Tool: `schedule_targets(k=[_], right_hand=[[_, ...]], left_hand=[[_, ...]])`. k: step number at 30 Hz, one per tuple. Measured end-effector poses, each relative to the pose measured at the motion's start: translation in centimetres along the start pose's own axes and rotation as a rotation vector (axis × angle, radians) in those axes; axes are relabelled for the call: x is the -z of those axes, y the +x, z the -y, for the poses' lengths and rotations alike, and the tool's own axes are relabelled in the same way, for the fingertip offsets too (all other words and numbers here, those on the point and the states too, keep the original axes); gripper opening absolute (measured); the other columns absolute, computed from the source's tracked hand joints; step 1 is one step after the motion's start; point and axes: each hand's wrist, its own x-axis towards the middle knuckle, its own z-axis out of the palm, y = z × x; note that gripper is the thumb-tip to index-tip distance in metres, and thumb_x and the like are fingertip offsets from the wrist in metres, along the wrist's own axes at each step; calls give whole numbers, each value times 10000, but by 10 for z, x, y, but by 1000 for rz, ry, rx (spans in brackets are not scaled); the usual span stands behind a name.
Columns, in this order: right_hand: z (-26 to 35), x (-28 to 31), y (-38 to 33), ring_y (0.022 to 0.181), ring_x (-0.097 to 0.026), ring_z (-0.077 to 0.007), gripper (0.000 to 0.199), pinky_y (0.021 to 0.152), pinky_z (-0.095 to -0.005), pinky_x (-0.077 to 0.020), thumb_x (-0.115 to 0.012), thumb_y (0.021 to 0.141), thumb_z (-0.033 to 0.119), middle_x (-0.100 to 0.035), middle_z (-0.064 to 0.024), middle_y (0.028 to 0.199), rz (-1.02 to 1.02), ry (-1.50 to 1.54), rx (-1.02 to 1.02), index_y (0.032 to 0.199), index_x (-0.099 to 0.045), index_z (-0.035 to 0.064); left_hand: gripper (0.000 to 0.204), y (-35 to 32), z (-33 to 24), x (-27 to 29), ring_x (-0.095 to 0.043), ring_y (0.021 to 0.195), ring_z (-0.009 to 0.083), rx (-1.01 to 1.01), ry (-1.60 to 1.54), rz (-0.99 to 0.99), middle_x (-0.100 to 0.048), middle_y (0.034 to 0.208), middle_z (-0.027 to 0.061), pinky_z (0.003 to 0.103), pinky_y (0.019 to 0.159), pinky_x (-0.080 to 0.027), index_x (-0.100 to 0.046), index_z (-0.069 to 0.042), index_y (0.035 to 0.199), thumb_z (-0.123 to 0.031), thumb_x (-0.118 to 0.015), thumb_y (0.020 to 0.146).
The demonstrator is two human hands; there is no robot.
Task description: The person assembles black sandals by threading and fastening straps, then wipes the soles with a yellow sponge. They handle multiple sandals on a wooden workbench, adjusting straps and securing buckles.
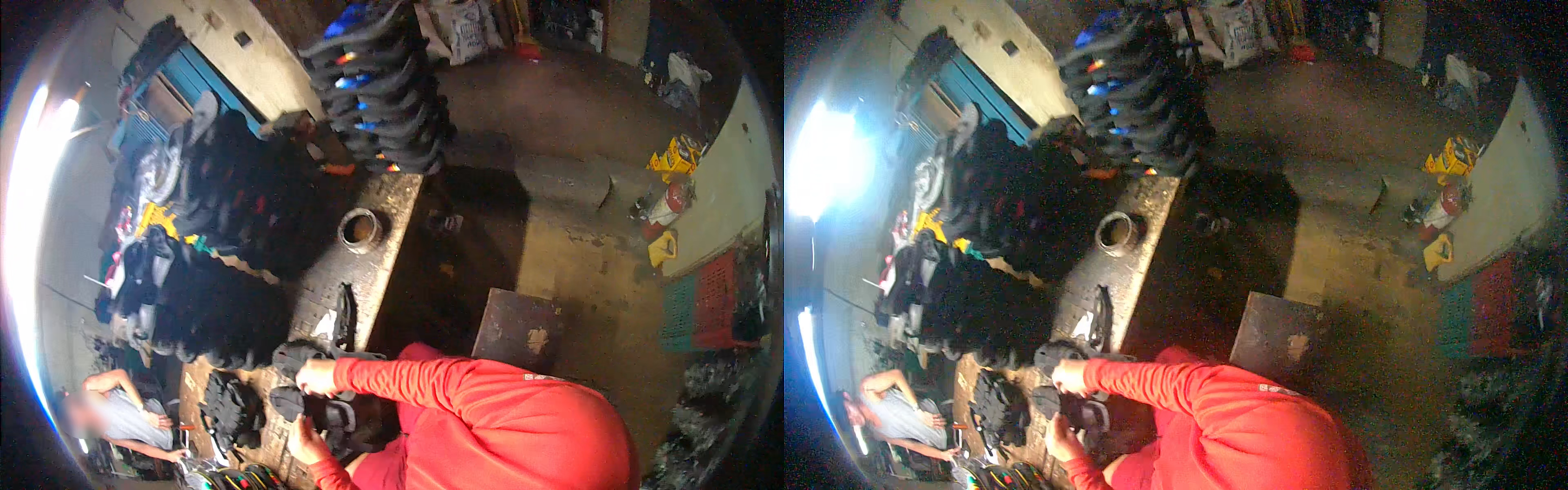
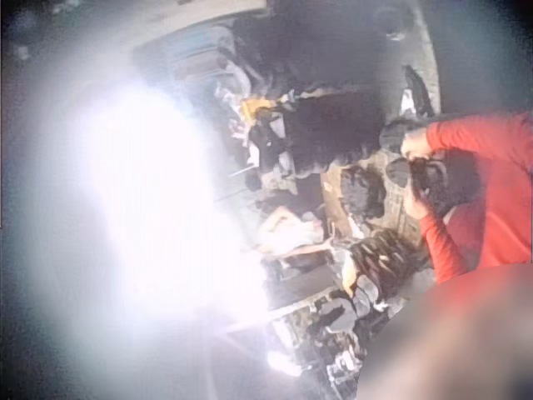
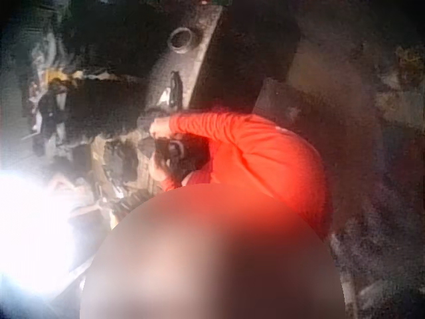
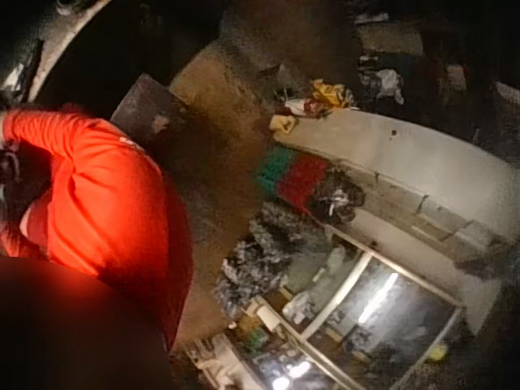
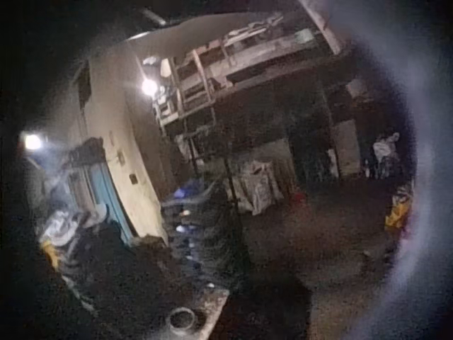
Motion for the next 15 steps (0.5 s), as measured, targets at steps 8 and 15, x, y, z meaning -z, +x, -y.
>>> schedule_targets(k=[8,15], right_hand=[[10,22,-24,831,-714,-339,227,758,-405,-541,-657,861,115,-723,-193,923,-198,246,-63,1066,-696,27],[21,-12,-35,805,-693,-363,175,738,-454,-536,-654,888,159,-675,-217,841,-578,362,-377,979,-638,10]], left_hand=[[518,38,-37,10,-536,1273,357,62,-138,190,-562,1387,195,431,1066,-416,-570,-6,1360,-88,-741,878],[311,76,-50,-20,-654,796,132,663,-935,-25,-700,907,79,276,696,-525,-596,-17,1225,-272,-531,1058]])
